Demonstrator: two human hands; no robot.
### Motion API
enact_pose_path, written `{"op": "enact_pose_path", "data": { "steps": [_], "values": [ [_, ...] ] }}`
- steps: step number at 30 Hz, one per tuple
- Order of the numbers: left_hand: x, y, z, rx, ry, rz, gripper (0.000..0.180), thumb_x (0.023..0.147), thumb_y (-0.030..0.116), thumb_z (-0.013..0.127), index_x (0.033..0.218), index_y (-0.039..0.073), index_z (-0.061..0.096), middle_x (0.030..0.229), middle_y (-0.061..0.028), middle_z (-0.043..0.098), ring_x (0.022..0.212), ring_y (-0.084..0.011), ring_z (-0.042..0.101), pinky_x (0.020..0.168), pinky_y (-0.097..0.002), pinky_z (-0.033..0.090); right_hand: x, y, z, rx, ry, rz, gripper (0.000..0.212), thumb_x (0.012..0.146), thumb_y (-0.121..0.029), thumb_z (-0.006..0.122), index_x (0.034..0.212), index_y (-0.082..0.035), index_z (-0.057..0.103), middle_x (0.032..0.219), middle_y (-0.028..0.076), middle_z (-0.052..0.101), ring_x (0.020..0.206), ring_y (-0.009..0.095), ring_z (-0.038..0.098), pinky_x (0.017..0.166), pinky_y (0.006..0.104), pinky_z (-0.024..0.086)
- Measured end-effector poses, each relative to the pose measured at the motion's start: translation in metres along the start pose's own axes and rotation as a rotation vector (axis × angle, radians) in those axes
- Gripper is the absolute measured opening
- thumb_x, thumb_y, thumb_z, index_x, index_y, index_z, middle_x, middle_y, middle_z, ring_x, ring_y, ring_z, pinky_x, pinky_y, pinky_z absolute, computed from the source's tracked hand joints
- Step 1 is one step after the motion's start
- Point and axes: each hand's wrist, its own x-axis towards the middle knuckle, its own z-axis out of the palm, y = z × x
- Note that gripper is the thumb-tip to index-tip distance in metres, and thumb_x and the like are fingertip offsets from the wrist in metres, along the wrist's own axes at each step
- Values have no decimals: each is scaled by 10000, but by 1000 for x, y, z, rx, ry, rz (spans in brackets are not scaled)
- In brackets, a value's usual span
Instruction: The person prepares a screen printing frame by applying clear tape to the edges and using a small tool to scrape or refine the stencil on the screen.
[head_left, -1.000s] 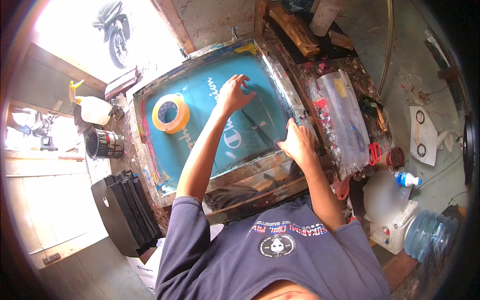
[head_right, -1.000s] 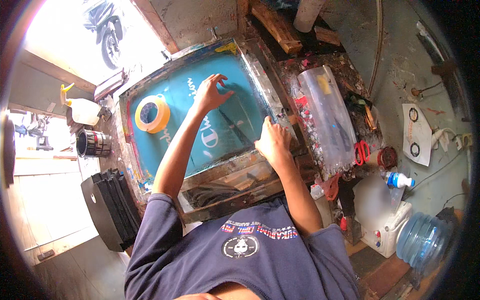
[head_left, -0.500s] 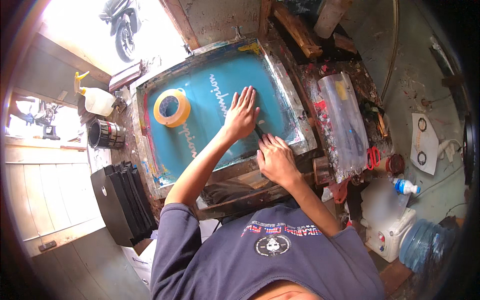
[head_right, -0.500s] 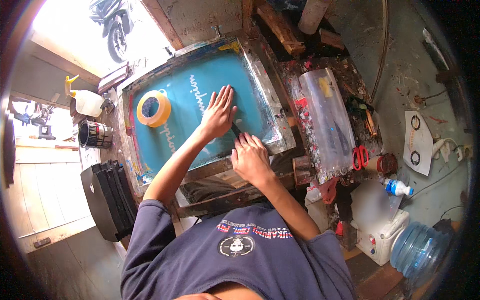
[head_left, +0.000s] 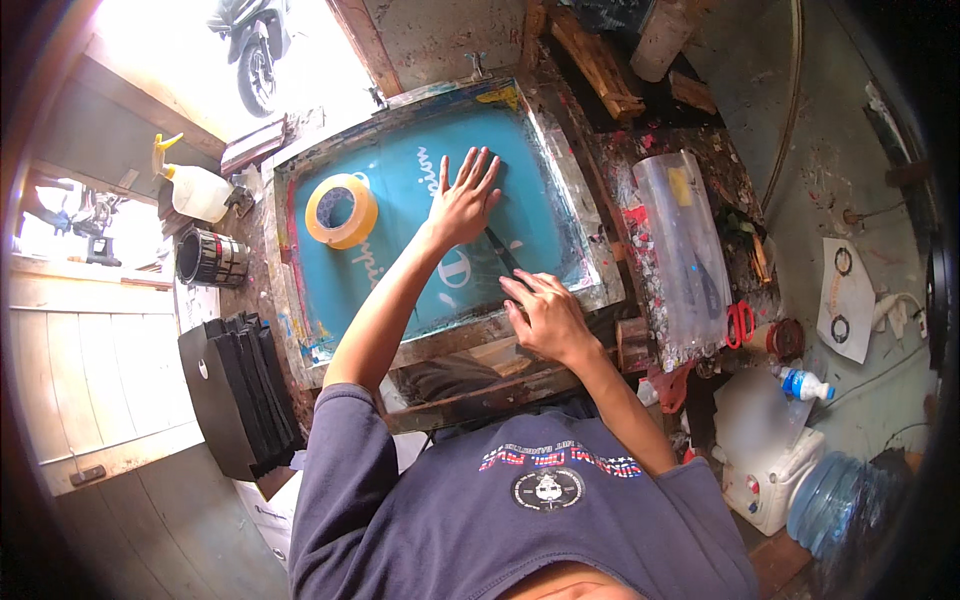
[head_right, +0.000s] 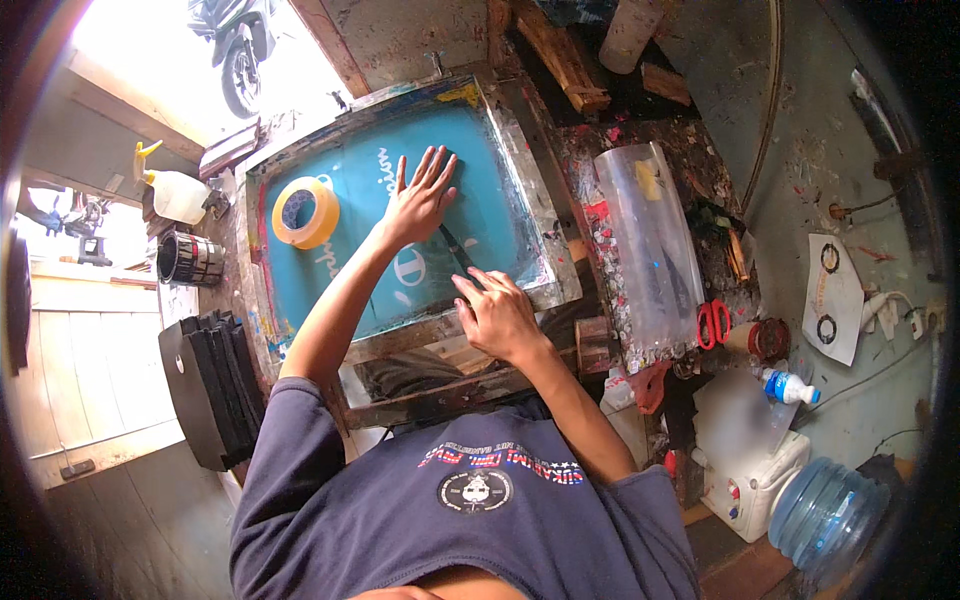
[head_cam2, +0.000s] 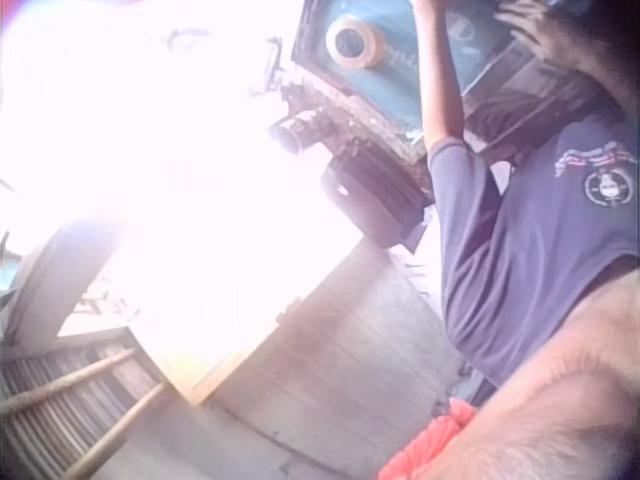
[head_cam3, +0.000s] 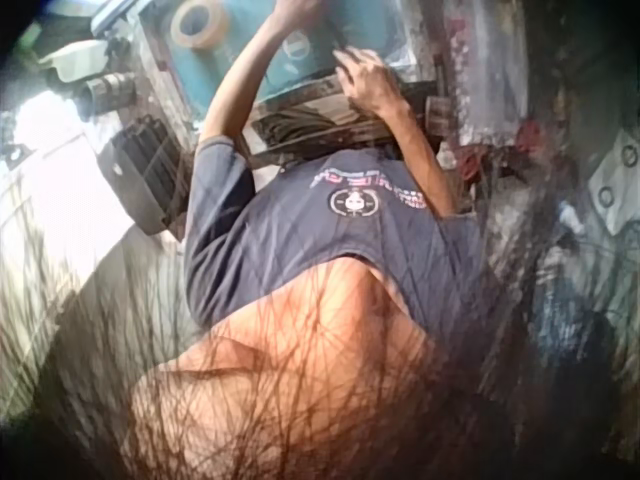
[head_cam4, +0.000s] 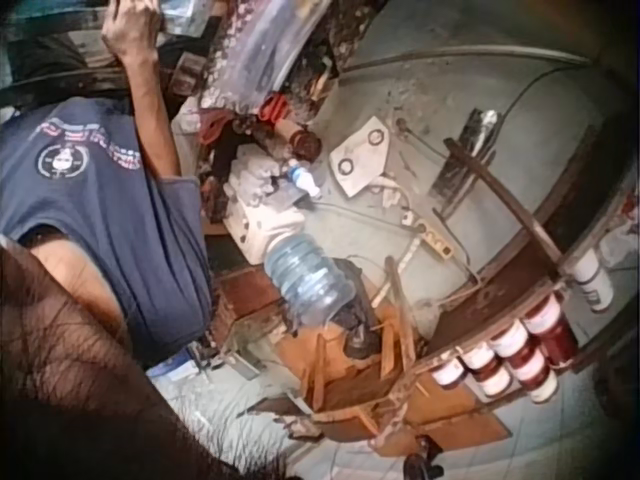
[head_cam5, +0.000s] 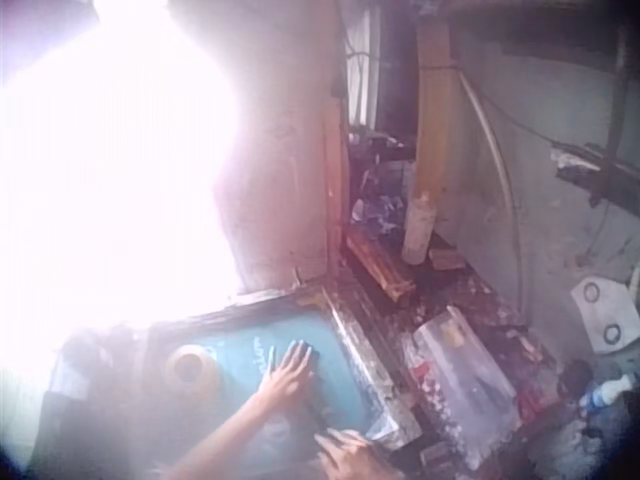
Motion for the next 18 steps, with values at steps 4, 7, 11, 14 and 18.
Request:
{"op": "enact_pose_path", "data": {
  "steps": [4, 7, 11, 14, 18],
  "values": [
    [-1, -9, 4, -60, 23, -11, 522, 1056, 312, 396, 1554, 175, 325, 1633, -88, 259, 1529, -272, 176, 1210, -597, 80, 6, -1, -8, 249, -178, 107, 500, 902, -207, 602, 1354, 3, 553, 1288, 275, 611, 1216, 382, 575, 1078, 443, 427],
    [4, -9, 3, -105, 49, -22, 501, 1052, 306, 404, 1538, 190, 363, 1619, -80, 297, 1520, -282, 208, 1205, -603, 111, 6, 0, 3, 79, 76, -21, 600, 889, -197, 577, 1432, 25, 452, 1348, 279, 569, 1277, 352, 539, 1118, 442, 380],
    [2, -5, 4, -123, 14, -40, 513, 1063, 307, 390, 1562, 209, 321, 1639, -60, 258, 1529, -268, 180, 1212, -587, 82, 5, 0, 6, 8, -47, 66, 753, 876, -189, 531, 1496, 127, 244, 1407, 275, 526, 1352, 331, 479, 1201, 465, 225],
    [2, -6, 4, -112, 9, -52, 508, 1065, 305, 387, 1561, 215, 326, 1639, -56, 257, 1529, -267, 181, 1212, -586, 86, 9, -3, -2, 7, -136, -5, 798, 865, -191, 540, 1500, 146, 194, 1407, 273, 528, 1369, 335, 457, 1208, 470, 207],
    [1, -4, 5, -129, 79, -46, 480, 1052, 287, 419, 1525, 210, 395, 1611, -66, 320, 1516, -274, 224, 1204, -596, 137, 9, -6, 1, 100, -68, 135, 828, 872, -204, 530, 1532, 107, 137, 1451, 228, 509, 1418, 309, 409, 1221, 461, 161]
  ]
}}
